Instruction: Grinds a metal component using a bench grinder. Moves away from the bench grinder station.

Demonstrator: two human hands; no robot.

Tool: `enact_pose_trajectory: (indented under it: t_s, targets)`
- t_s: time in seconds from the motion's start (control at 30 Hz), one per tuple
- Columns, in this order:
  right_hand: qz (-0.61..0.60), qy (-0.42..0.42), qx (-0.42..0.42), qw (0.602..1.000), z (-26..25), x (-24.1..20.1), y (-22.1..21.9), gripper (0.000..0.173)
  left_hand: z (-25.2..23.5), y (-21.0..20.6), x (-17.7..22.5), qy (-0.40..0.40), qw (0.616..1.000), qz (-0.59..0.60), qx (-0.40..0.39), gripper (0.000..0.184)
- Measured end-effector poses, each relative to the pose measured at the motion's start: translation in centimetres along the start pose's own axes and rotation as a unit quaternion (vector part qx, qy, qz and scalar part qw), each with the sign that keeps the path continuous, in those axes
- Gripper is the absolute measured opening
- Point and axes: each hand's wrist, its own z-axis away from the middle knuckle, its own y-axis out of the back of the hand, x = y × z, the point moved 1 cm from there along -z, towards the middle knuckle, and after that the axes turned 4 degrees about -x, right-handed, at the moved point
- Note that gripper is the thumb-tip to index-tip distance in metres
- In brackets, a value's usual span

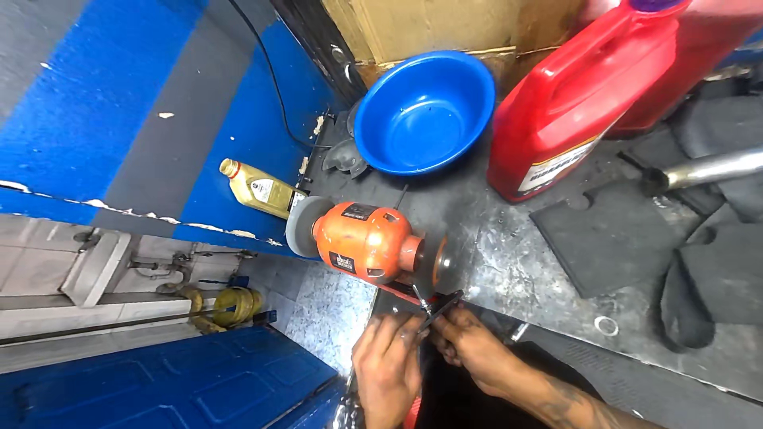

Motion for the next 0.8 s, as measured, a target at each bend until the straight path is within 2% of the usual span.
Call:
enact_pose_trajectory:
  t_s: [0.33,0.8]
  targets:
    - [-0.016,0.007,-0.001,1.0,0.1,0.1,-0.2,0.023,-0.5,0.2,-0.6,-0.029,0.999,0.007,-0.013,0.021]
    - [-0.048,0.021,-0.017,0.998,-0.1,0.9,-0.6,0.022,-2.8,1.7,-0.9,-0.076,0.992,-0.013,-0.097,0.021]
